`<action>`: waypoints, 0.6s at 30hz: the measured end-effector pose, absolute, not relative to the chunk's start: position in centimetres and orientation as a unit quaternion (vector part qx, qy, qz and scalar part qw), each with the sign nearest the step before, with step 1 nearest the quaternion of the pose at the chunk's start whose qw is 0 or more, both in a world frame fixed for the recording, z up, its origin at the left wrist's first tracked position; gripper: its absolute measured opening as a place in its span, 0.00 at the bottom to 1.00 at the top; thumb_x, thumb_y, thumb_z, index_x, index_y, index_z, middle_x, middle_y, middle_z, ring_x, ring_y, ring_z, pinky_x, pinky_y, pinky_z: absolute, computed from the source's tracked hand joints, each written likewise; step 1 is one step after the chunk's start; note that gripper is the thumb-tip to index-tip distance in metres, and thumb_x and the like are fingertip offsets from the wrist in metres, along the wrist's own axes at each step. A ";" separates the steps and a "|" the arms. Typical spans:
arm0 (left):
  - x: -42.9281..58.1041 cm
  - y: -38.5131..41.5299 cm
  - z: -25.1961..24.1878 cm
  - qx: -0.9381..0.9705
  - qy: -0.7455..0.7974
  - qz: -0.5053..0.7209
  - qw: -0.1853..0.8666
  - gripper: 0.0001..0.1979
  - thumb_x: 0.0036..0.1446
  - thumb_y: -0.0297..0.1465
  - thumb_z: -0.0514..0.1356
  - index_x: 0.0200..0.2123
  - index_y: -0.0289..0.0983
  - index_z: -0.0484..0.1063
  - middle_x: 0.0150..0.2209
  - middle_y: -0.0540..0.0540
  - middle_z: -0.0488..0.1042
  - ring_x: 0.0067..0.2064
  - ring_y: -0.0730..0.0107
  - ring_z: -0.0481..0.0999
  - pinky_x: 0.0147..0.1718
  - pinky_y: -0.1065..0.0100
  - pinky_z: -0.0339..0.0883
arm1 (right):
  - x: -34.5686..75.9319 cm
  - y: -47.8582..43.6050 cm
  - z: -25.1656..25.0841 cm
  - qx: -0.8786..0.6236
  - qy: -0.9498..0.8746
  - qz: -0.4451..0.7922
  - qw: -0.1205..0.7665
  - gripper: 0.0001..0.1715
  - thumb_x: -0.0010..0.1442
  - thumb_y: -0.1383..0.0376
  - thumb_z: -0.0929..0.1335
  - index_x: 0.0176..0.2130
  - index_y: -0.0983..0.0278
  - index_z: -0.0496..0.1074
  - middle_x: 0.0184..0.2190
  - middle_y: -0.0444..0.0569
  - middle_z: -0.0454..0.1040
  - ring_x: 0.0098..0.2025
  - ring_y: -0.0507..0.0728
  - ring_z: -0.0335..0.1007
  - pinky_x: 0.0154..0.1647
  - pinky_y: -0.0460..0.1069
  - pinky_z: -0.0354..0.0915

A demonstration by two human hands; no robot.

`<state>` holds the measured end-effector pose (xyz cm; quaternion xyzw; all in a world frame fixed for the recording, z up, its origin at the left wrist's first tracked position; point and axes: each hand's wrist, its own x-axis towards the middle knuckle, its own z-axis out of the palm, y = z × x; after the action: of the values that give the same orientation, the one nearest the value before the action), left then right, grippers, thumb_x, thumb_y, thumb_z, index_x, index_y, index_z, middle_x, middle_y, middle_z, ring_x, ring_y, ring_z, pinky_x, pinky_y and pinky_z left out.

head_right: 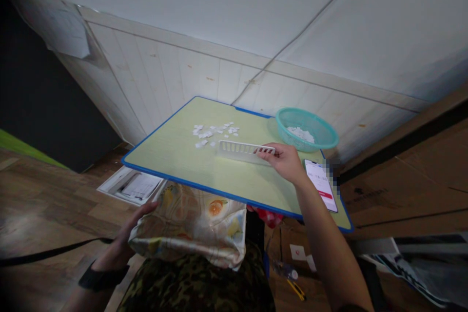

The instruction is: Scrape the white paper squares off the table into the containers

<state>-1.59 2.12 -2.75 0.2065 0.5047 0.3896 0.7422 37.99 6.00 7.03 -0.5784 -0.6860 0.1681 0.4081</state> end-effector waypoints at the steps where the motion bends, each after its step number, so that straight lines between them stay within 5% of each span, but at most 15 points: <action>1: -1.5 2.1 -2.7 0.203 0.504 0.387 0.745 0.18 0.50 0.30 0.67 0.47 0.38 0.78 0.32 0.45 0.86 0.36 0.52 0.85 0.31 0.63 0.78 | 38.1 6.2 7.0 -0.581 -0.683 0.162 0.412 0.16 0.55 0.55 0.72 0.38 0.64 0.80 0.32 0.48 0.81 0.30 0.55 0.73 0.31 0.48 0.66; 9: -1.0 2.0 -0.9 0.181 0.548 0.424 0.698 0.17 0.47 0.25 0.67 0.42 0.44 0.79 0.25 0.51 0.83 0.36 0.55 0.85 0.27 0.69 0.76 | 36.2 7.6 6.3 -0.559 -0.695 0.191 0.409 0.16 0.56 0.55 0.71 0.38 0.64 0.80 0.33 0.49 0.81 0.30 0.55 0.74 0.31 0.48 0.66; 18: -0.7 1.7 0.5 0.161 0.569 0.435 0.679 0.21 0.44 0.24 0.68 0.45 0.42 0.78 0.28 0.50 0.84 0.47 0.54 0.81 0.38 0.68 0.76 | 37.2 6.3 6.7 -0.568 -0.679 0.184 0.426 0.14 0.54 0.56 0.73 0.37 0.63 0.81 0.32 0.48 0.81 0.31 0.55 0.74 0.31 0.47 0.66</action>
<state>-0.65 1.73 0.49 0.1608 0.5693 0.4354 0.6786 37.18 6.27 6.69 -0.5681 -0.6793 0.1842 0.4265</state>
